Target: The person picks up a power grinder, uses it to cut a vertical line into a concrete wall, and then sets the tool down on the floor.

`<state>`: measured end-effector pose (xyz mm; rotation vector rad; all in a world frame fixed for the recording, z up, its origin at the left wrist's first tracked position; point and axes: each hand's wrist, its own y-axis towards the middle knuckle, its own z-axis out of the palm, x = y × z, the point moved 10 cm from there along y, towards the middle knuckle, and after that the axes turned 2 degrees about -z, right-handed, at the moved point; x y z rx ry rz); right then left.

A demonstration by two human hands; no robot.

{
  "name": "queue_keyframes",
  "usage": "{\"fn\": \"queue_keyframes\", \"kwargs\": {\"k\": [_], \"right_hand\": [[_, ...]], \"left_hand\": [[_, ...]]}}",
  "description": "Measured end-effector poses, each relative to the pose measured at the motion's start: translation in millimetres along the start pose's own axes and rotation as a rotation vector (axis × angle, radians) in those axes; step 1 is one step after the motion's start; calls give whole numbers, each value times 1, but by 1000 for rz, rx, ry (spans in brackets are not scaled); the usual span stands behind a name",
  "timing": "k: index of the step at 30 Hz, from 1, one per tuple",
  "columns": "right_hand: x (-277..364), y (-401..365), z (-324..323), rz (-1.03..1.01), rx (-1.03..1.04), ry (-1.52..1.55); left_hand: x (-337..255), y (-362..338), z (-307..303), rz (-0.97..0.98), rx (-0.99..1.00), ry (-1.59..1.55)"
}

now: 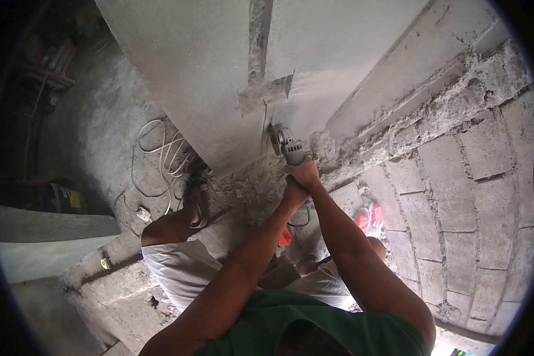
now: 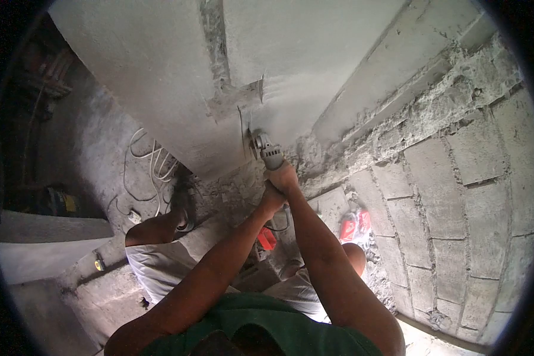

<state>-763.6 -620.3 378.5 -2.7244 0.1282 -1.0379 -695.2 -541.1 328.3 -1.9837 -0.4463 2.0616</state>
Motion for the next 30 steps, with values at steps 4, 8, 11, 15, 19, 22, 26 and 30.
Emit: {"fn": "queue_keyframes", "kwargs": {"k": [4, 8, 11, 15, 19, 22, 26, 30], "right_hand": [[-2, 7, 3, -41, 12, 50], [12, 0, -10, -10, 7, 9], [14, -1, -11, -1, 31, 12], [19, -2, -18, -11, 4, 29], [17, 2, -18, -36, -12, 40], [21, -1, -23, -42, -7, 47], [23, -4, -29, -52, -38, 25], [30, -10, -35, -53, 1, 72]], "left_hand": [[1, 5, 1, 26, -7, -37], [-19, -1, 2, 4, 66, -104], [-22, -5, 2, -1, 32, -90], [-36, -14, -2, 4, 8, -86], [-21, 2, 6, 17, 40, -58], [-28, -1, 4, 36, 9, -51], [-42, -10, 5, 70, 28, -101], [-47, -14, 5, 98, -21, -105]]}}
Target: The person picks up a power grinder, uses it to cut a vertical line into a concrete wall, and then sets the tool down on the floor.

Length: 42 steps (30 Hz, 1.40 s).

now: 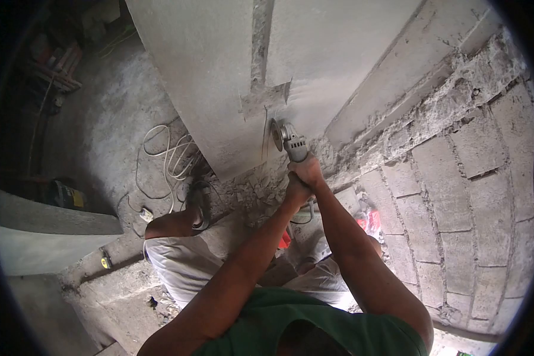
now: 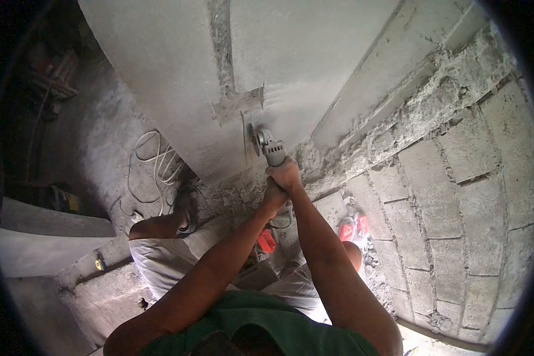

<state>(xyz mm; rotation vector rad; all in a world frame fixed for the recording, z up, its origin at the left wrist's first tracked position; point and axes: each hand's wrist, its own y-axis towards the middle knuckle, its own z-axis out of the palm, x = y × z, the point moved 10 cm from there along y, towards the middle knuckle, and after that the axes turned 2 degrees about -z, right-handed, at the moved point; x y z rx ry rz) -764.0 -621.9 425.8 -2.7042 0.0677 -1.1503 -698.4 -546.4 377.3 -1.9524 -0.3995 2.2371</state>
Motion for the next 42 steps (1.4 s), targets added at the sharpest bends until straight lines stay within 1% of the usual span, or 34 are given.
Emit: {"fn": "queue_keyframes", "kwargs": {"k": [4, 6, 7, 10, 12, 15, 19, 21, 24, 28, 34, 37, 39, 40, 42], "right_hand": [[9, -6, -8, -12, -23, 21], [12, -5, -8, -21, -26, 24], [13, -5, -8, -27, -29, 24], [11, -2, -7, -35, -35, 50], [16, -5, -10, -36, -37, 49], [13, -1, -10, -28, -44, 29], [9, 5, -6, -15, -43, 7], [11, 6, -6, -14, -29, 11], [11, 7, -4, -14, -20, 20], [13, 7, -3, -17, -27, 35], [1, 18, 4, -1, -33, 13], [5, 15, 4, -2, -17, 19], [1, 19, 6, -18, -51, 15], [0, 21, 5, -33, -85, 12], [5, 19, 5, -12, -51, 2]], "left_hand": [[-3, 2, -2, 41, -37, 12], [-13, -6, -4, -20, -26, 67], [-17, -7, -5, -20, -27, 67], [-4, 1, -6, -38, -29, 142], [-2, 6, -1, -13, 27, 125], [-1, 4, -2, -66, 15, 183], [3, 10, -3, -82, 3, 190], [0, 12, -3, -38, 14, 185], [0, 12, -1, -61, 55, 169], [0, 13, -6, -50, 3, 101], [-11, 9, -10, -46, 5, 147], [1, 18, -11, -20, 2, 190], [-4, 21, -11, 75, 0, 136], [-2, 22, -10, 75, 0, 136], [-7, 17, -14, 15, -20, 144]]}}
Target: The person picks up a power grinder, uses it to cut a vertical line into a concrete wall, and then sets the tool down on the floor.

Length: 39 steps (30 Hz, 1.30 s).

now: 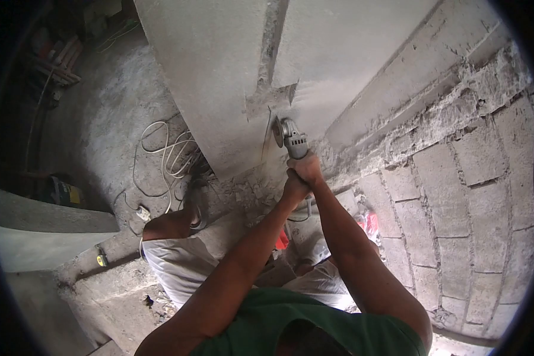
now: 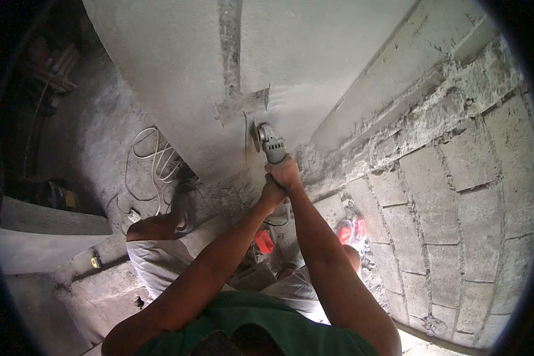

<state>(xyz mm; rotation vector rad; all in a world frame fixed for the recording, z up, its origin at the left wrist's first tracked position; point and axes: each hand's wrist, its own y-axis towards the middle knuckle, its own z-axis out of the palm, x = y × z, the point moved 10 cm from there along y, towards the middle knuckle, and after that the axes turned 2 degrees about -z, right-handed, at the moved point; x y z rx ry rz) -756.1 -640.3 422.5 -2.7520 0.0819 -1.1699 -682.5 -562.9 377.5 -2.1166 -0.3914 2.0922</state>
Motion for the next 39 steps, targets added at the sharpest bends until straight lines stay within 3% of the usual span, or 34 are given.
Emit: {"fn": "queue_keyframes", "kwargs": {"k": [10, 19, 24, 36, 39], "right_hand": [[2, -4, 3, 35, 29, -19], [7, -8, -1, 20, 5, -12], [5, -5, -3, -3, -6, 5], [16, -15, -19, -6, -18, -27], [19, -16, -20, -22, -3, -21]], "left_hand": [[-12, -12, -4, -175, 100, 15], [6, -2, 5, -107, 130, -69], [-8, -10, -1, 18, 27, -151], [-15, -16, 5, -78, 43, -75], [-19, -16, 5, 10, 20, -110]]}}
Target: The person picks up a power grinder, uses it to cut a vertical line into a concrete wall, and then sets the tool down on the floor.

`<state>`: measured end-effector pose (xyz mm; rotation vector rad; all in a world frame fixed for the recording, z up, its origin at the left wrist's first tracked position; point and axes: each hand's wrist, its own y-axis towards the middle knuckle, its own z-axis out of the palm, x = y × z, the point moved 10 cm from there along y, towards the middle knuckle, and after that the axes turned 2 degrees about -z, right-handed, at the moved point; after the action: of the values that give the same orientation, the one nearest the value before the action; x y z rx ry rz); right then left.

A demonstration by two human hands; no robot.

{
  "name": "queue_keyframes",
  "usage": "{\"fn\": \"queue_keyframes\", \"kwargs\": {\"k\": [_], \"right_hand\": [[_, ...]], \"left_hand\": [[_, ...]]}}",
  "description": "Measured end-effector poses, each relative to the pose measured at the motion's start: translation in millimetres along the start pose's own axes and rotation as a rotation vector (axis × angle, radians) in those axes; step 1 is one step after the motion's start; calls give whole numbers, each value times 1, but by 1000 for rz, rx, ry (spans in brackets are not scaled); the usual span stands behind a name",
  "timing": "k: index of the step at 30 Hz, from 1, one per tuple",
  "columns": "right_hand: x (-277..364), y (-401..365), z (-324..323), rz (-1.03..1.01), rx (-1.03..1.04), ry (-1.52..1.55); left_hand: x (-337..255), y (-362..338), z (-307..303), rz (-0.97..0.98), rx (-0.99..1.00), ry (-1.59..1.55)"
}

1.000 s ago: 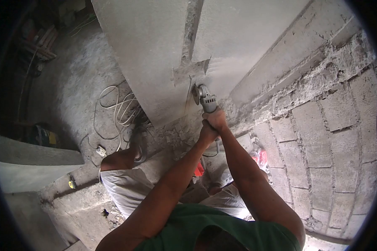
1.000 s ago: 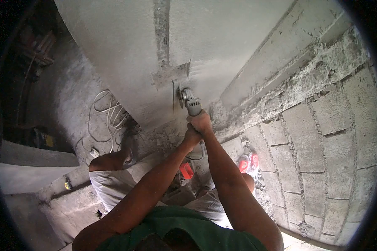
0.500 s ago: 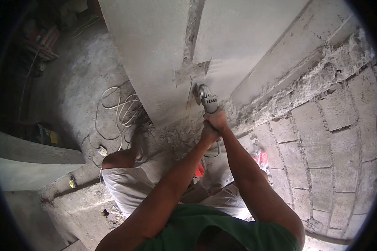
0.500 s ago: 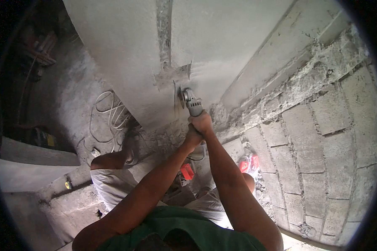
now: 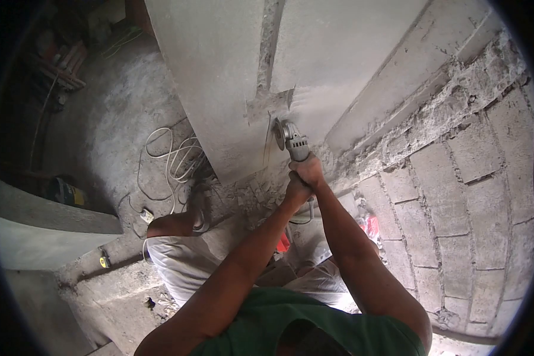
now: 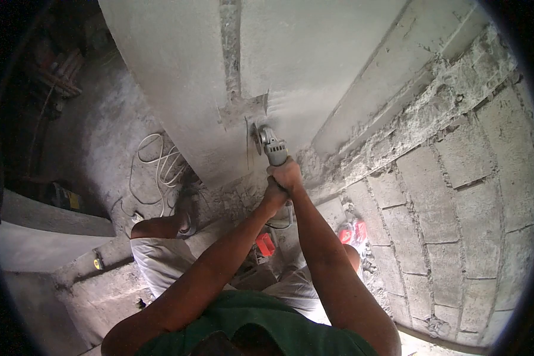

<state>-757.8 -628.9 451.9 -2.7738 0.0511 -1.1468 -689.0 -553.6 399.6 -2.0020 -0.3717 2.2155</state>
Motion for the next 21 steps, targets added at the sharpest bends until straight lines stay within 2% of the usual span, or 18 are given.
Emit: {"fn": "queue_keyframes", "kwargs": {"k": [7, 9, 12, 15, 21], "right_hand": [[5, -4, -5, -23, -11, 61], [7, -6, -8, -25, -17, 65], [10, -7, -11, -28, -26, 65], [12, -8, -12, -28, -22, 65], [8, -3, -12, -53, -65, 50]], "left_hand": [[3, 4, 4, 28, 28, 13], [3, 4, 9, 24, 94, -17], [5, 2, 5, -63, 66, 66], [3, 7, 7, 0, 83, 72], [-1, 7, 6, -9, 76, 104]]}}
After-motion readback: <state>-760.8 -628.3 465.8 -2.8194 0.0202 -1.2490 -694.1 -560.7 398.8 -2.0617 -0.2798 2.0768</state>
